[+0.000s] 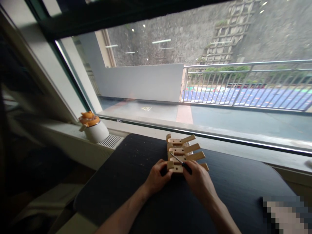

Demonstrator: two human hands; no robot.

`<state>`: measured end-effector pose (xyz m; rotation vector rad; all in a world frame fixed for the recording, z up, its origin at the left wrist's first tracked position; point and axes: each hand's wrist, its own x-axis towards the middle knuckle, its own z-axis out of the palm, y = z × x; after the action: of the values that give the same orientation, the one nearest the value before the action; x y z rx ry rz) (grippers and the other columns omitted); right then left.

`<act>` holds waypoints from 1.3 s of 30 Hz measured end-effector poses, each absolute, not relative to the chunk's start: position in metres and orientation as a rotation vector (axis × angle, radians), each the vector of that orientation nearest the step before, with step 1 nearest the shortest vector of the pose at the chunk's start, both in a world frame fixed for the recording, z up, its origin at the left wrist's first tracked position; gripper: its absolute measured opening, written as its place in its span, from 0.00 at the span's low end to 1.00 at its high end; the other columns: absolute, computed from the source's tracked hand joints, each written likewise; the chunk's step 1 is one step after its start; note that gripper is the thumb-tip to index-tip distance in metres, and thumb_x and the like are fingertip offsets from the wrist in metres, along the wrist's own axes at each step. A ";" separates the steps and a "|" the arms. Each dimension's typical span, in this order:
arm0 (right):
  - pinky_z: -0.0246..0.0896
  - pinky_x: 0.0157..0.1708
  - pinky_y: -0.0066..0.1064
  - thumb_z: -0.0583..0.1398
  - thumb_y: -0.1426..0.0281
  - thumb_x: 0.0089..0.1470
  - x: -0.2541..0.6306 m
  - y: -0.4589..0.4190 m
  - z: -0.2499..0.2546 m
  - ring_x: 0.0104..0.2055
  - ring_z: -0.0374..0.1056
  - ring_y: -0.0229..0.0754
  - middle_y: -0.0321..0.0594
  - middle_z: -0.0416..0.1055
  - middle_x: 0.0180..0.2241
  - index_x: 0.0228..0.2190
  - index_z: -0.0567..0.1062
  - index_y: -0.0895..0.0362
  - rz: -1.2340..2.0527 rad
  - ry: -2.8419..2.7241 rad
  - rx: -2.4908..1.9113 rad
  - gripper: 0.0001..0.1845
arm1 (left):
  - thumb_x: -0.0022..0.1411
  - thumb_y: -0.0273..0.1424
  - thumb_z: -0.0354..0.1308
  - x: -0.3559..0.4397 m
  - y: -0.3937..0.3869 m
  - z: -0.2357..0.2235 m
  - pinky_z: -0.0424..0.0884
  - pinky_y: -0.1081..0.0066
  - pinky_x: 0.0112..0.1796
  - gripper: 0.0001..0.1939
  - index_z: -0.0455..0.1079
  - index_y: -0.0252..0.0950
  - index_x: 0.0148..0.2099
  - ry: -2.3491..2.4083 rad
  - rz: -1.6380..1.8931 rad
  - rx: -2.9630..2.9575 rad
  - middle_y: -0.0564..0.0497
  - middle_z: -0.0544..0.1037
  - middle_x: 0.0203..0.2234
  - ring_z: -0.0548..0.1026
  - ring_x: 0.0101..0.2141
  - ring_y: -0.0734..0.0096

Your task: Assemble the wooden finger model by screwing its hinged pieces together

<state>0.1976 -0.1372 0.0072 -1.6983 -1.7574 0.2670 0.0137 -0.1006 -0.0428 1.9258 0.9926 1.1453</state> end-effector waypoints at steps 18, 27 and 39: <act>0.67 0.32 0.36 0.59 0.57 0.45 0.239 -0.155 0.029 0.31 0.74 0.50 0.41 0.79 0.28 0.33 0.80 0.58 0.399 -1.454 -1.637 0.20 | 0.61 0.37 0.55 0.020 -0.081 -0.002 0.70 0.73 0.37 0.14 0.74 0.32 0.40 0.931 1.026 1.930 0.49 0.77 0.33 0.74 0.35 0.68; 0.65 0.35 0.35 0.59 0.62 0.48 0.214 -0.138 0.012 0.34 0.72 0.48 0.39 0.78 0.31 0.28 0.80 0.53 0.392 -1.638 -1.595 0.11 | 0.56 0.29 0.57 0.025 -0.098 -0.032 0.69 0.71 0.36 0.08 0.71 0.33 0.39 1.053 1.072 1.881 0.50 0.74 0.32 0.72 0.33 0.69; 0.71 0.35 0.33 0.61 0.56 0.46 0.235 -0.155 -0.024 0.36 0.74 0.51 0.40 0.79 0.34 0.30 0.79 0.48 0.422 -1.397 -1.629 0.13 | 0.50 0.25 0.58 0.029 -0.113 -0.048 0.71 0.73 0.35 0.15 0.67 0.40 0.42 1.065 1.098 1.926 0.52 0.74 0.32 0.73 0.33 0.69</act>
<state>0.2352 -0.1546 -0.0237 -1.6289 -1.3968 0.4224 0.0287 -0.1132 -0.0476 1.9264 1.0648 1.0982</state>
